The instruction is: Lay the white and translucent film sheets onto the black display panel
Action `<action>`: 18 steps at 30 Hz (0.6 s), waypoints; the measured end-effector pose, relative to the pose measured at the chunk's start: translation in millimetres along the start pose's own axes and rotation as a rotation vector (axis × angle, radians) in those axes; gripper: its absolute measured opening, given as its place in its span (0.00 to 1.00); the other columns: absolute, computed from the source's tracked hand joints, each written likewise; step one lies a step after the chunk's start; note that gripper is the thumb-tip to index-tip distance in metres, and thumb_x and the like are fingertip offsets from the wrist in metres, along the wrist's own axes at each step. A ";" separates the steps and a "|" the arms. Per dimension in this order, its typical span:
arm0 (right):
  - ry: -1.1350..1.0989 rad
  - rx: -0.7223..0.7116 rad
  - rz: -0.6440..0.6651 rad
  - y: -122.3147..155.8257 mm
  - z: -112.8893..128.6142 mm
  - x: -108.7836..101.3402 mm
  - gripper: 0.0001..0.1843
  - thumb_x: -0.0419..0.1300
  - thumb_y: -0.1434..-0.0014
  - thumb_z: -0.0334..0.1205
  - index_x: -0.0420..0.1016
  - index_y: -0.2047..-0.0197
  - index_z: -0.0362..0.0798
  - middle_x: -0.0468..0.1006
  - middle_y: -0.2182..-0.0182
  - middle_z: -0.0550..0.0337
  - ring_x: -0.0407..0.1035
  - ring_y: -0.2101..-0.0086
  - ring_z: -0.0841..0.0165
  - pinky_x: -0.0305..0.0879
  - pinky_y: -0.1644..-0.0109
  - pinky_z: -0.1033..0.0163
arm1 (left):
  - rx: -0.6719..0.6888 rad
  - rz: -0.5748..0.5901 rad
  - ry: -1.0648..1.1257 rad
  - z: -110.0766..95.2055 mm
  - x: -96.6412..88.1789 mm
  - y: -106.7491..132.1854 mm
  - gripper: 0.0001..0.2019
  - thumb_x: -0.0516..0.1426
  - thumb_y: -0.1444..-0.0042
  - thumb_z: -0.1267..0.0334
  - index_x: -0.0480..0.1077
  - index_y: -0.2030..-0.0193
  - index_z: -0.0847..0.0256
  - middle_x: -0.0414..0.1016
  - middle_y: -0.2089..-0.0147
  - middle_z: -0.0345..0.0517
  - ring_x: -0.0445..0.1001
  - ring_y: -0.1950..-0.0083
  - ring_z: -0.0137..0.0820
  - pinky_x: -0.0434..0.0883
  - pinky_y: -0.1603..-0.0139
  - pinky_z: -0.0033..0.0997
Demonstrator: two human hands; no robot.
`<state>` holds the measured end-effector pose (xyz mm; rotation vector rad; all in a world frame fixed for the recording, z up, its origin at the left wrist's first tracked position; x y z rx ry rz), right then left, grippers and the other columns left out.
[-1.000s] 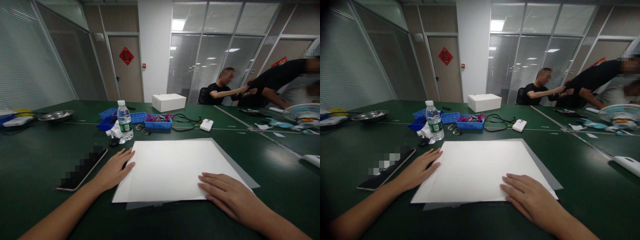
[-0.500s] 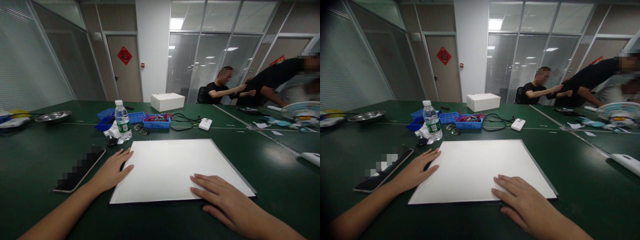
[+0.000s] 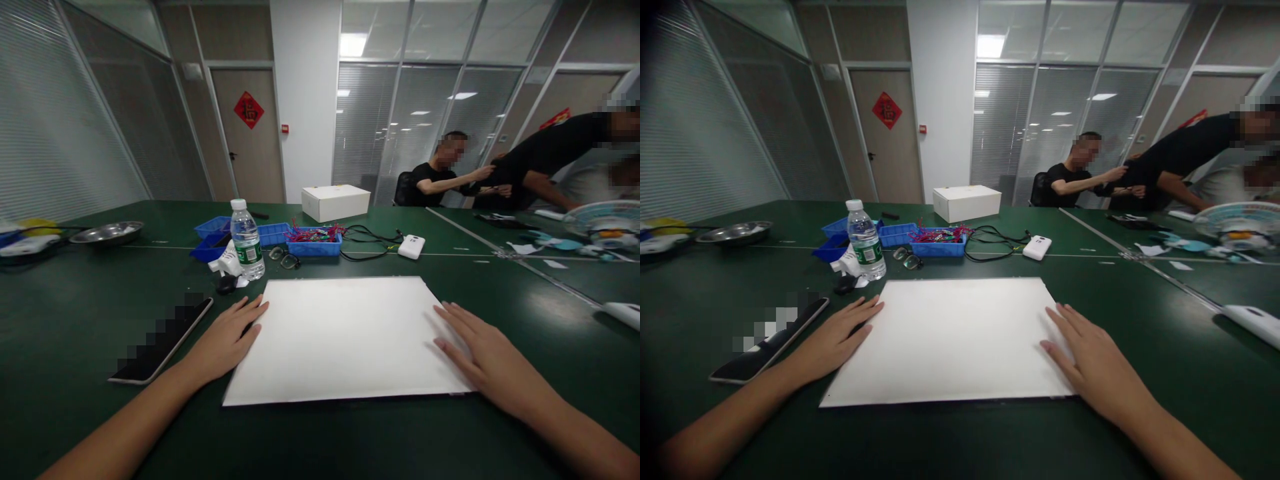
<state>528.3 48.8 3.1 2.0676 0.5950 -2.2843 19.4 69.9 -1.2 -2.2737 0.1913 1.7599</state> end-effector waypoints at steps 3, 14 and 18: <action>-0.027 0.273 0.081 -0.9 -34.2 13.6 0.50 0.42 0.33 0.73 0.63 0.26 0.43 0.63 0.31 0.47 0.60 0.32 0.50 0.58 0.27 0.39 | 0.002 0.002 -0.002 -0.8 -0.5 -0.2 0.30 0.45 0.27 0.49 0.60 0.24 0.57 0.54 0.22 0.44 0.51 0.21 0.50 0.55 0.23 0.60; -0.531 0.342 -0.063 -2.8 -40.3 11.3 0.41 0.60 0.39 0.68 0.75 0.35 0.46 0.74 0.40 0.46 0.73 0.43 0.49 0.70 0.37 0.40 | 0.022 -0.005 0.002 -5.0 -2.1 4.0 0.29 0.43 0.26 0.50 0.59 0.23 0.58 0.52 0.21 0.45 0.50 0.21 0.51 0.55 0.23 0.61; -0.831 0.452 -0.120 -3.3 -60.4 14.3 0.32 0.62 0.40 0.61 0.79 0.41 0.47 0.74 0.40 0.50 0.69 0.38 0.50 0.69 0.34 0.42 | 0.019 -0.007 0.003 -4.2 -0.1 2.5 0.29 0.44 0.26 0.51 0.59 0.23 0.58 0.53 0.21 0.46 0.50 0.21 0.52 0.55 0.24 0.62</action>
Point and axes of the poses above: each hand's wrist, its own y-axis away from the middle knuckle, its own x-axis out of the palm, z = x × y, the point moved 6 cm from there along -y, towards the middle knuckle
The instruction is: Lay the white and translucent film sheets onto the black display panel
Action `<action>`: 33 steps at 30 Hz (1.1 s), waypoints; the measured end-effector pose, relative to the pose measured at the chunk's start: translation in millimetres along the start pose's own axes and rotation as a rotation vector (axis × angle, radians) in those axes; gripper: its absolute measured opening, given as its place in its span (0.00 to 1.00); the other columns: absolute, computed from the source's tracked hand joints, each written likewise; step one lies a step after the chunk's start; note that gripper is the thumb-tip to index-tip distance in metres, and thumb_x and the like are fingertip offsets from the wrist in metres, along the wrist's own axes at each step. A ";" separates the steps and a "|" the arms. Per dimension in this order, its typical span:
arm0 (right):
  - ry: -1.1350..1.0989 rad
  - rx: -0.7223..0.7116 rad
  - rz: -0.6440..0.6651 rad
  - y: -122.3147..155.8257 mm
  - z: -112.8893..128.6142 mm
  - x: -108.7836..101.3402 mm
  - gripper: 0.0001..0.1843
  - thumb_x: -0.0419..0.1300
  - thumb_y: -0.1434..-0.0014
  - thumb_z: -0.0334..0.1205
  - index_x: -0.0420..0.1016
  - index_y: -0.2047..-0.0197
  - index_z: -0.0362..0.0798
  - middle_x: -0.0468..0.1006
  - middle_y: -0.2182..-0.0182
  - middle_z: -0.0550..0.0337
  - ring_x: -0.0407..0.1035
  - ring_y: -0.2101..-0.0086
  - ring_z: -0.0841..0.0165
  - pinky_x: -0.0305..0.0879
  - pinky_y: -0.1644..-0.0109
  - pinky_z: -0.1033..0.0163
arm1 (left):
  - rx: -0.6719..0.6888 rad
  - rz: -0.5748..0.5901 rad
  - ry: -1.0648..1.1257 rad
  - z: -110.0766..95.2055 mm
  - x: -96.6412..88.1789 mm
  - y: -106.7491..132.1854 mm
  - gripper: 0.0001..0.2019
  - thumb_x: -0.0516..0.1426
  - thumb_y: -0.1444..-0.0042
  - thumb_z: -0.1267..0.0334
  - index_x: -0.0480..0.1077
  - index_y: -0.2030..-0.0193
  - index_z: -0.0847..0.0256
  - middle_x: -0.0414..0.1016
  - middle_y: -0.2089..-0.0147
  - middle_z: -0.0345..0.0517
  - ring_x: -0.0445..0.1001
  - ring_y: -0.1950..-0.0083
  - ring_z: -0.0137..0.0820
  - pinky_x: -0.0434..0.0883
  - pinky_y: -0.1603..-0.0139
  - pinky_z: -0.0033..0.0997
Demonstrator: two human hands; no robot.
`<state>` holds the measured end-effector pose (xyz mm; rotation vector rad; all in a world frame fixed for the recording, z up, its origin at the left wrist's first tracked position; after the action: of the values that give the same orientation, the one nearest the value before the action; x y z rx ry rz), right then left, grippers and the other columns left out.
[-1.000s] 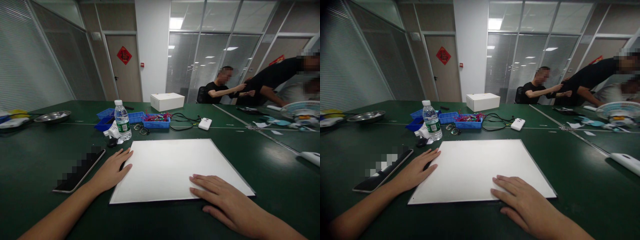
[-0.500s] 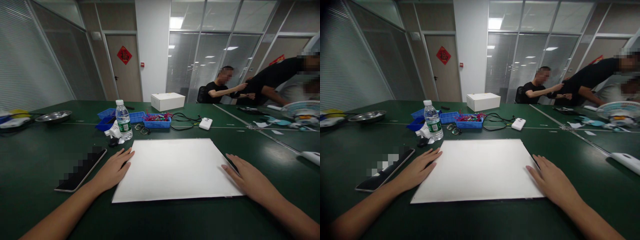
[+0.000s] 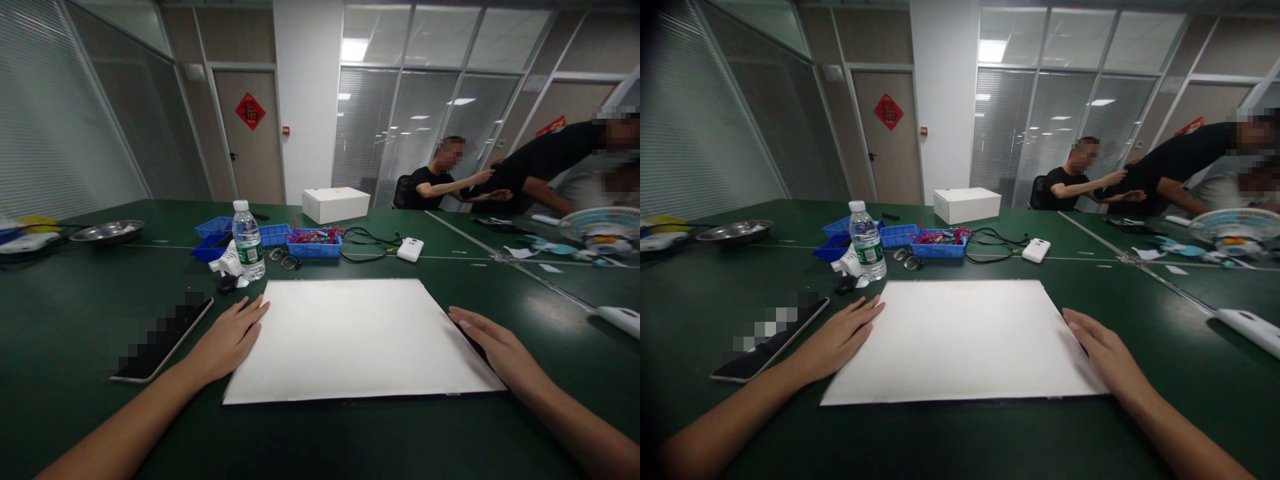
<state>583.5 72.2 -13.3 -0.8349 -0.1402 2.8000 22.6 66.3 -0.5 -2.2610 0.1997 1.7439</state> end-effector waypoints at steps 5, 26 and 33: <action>-0.392 0.145 0.054 2.3 2.7 -6.2 0.35 0.59 0.38 0.52 0.65 0.31 0.47 0.73 0.39 0.44 0.75 0.45 0.54 0.80 0.49 0.48 | 0.002 -0.011 -0.013 -2.6 -0.7 -2.0 0.30 0.45 0.28 0.52 0.60 0.24 0.61 0.54 0.22 0.47 0.52 0.22 0.52 0.56 0.23 0.59; -0.160 -0.248 -0.197 46.3 65.7 -11.4 0.17 0.69 0.47 0.54 0.81 0.60 0.50 0.70 0.35 0.53 0.61 0.34 0.46 0.67 0.35 0.44 | -0.035 -0.053 0.122 -3.7 -11.8 -0.9 0.29 0.47 0.30 0.51 0.65 0.27 0.60 0.59 0.24 0.46 0.55 0.22 0.50 0.56 0.24 0.59; -0.355 0.004 -0.140 22.8 32.9 -12.0 0.21 0.71 0.52 0.56 0.83 0.63 0.48 0.74 0.39 0.50 0.68 0.39 0.46 0.72 0.41 0.44 | -0.088 -0.058 0.500 31.3 -14.7 -11.6 0.30 0.44 0.31 0.48 0.71 0.31 0.57 0.64 0.26 0.44 0.64 0.26 0.48 0.58 0.24 0.52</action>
<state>571.2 46.3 17.0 -0.3052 -0.2393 2.7842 -7.0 85.9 7.9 -2.7011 0.1552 1.1505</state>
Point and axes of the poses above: each hand's wrist, its own y-axis away from the middle knuckle, its own x-axis out of the palm, z = x × y, the point moved 6 cm from there along -y, towards the middle knuckle
